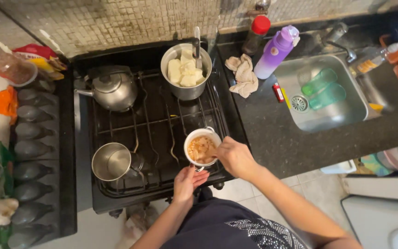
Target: Stirring chunks of wax in a small pot on a stove to melt them.
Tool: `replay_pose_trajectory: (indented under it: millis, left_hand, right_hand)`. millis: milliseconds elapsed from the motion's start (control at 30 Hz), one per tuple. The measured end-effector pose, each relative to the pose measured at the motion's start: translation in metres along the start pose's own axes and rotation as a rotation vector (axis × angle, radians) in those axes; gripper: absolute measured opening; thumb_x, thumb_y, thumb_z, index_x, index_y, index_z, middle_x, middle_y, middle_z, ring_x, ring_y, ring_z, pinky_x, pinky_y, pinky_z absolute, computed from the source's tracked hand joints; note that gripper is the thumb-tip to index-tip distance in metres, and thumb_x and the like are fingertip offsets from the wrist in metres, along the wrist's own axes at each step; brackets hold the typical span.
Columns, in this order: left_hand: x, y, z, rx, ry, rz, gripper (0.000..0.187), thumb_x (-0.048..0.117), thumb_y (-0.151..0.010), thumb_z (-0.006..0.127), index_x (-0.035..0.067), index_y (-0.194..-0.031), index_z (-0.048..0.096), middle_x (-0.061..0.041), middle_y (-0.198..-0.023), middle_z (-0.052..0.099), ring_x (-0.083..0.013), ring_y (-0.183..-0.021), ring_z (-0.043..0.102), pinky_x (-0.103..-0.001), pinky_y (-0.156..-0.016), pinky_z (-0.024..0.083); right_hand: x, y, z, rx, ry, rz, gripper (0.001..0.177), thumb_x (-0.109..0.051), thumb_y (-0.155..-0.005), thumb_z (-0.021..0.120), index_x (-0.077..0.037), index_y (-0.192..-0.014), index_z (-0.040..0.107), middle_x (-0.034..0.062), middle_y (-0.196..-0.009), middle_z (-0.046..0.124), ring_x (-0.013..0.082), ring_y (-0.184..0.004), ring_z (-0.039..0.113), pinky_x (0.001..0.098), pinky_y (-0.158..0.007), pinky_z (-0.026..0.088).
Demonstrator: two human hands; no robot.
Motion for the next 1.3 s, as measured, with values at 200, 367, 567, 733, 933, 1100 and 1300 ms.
replay_pose_trajectory:
  millis: [200, 367, 567, 733, 933, 1100, 1300]
  left_hand:
    - [-0.007, -0.019, -0.018, -0.018, -0.046, 0.018, 0.03, 0.029, -0.106, 0.056, -0.001, -0.104, 0.058, -0.012, -0.081, 0.068, -0.0173, -0.066, 0.063, -0.033, -0.062, 0.057]
    - [0.007, -0.006, -0.012, -0.041, -0.081, -0.032, 0.027, 0.026, -0.105, 0.054, 0.0, -0.104, 0.06, -0.01, -0.082, 0.069, -0.0173, -0.068, 0.064, -0.031, -0.064, 0.057]
    - [0.009, -0.005, -0.015, -0.113, -0.1, -0.088, 0.026, 0.026, -0.105, 0.052, 0.001, -0.104, 0.06, -0.012, -0.084, 0.07, -0.0183, -0.071, 0.066, -0.033, -0.067, 0.06]
    - [0.009, -0.014, -0.016, -0.17, -0.118, -0.097, 0.023, 0.023, -0.106, 0.051, 0.002, -0.105, 0.059, -0.014, -0.085, 0.069, -0.0192, -0.073, 0.068, -0.033, -0.068, 0.06]
    - [0.005, -0.017, -0.012, -0.188, -0.072, -0.126, 0.025, 0.024, -0.106, 0.05, 0.0, -0.103, 0.058, -0.015, -0.09, 0.071, -0.0209, -0.079, 0.07, -0.035, -0.074, 0.063]
    - [-0.005, -0.021, -0.013, -0.23, -0.021, -0.128, 0.025, 0.024, -0.105, 0.052, 0.0, -0.102, 0.058, -0.017, -0.091, 0.071, -0.0233, -0.081, 0.071, -0.038, -0.077, 0.064]
    - [0.004, -0.013, -0.007, -0.228, -0.049, -0.124, 0.029, 0.028, -0.105, 0.055, -0.001, -0.101, 0.058, -0.018, -0.092, 0.071, -0.0236, -0.082, 0.072, -0.039, -0.078, 0.065]
  right_hand:
    - [0.025, 0.013, -0.019, 0.333, -0.182, 0.173, 0.011, -0.003, -0.085, 0.073, -0.008, -0.094, 0.077, 0.0067, -0.092, 0.072, 0.0279, -0.091, 0.065, 0.0393, -0.08, 0.053]
    - [0.021, 0.015, -0.019, 0.362, -0.125, 0.171, 0.01, -0.005, -0.087, 0.074, -0.007, -0.096, 0.077, 0.0068, -0.094, 0.072, 0.0285, -0.093, 0.062, 0.0393, -0.082, 0.052]
    - [0.0, -0.012, 0.009, 0.324, 0.052, 0.059, 0.016, -0.007, -0.078, 0.075, -0.009, -0.094, 0.077, 0.0056, -0.094, 0.074, 0.0296, -0.092, 0.062, 0.0399, -0.081, 0.051]
    - [0.0, -0.027, 0.043, 0.189, 0.131, 0.025, 0.027, -0.005, -0.067, 0.072, -0.011, -0.092, 0.078, 0.0027, -0.091, 0.075, 0.0275, -0.092, 0.063, 0.0395, -0.08, 0.051]
    - [-0.016, -0.015, 0.04, -0.035, 0.131, -0.015, 0.02, -0.01, -0.074, 0.075, -0.012, -0.093, 0.078, 0.0012, -0.088, 0.074, 0.0261, -0.096, 0.062, 0.0391, -0.081, 0.049]
    - [-0.015, -0.009, 0.014, -0.055, 0.095, -0.109, 0.018, -0.01, -0.078, 0.075, -0.008, -0.095, 0.077, 0.0025, -0.093, 0.074, 0.0237, -0.097, 0.063, 0.0381, -0.077, 0.048]
    - [-0.016, -0.014, 0.036, -0.002, 0.139, -0.19, 0.02, -0.009, -0.073, 0.075, -0.009, -0.093, 0.075, 0.0059, -0.096, 0.071, 0.0264, -0.1, 0.064, 0.0404, -0.085, 0.051]
Point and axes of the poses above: each hand's wrist, its own y-axis away from the middle knuckle, its own z-axis out of the palm, x = y × z, the point moved 4 cm from there along -y, towards the middle knuckle
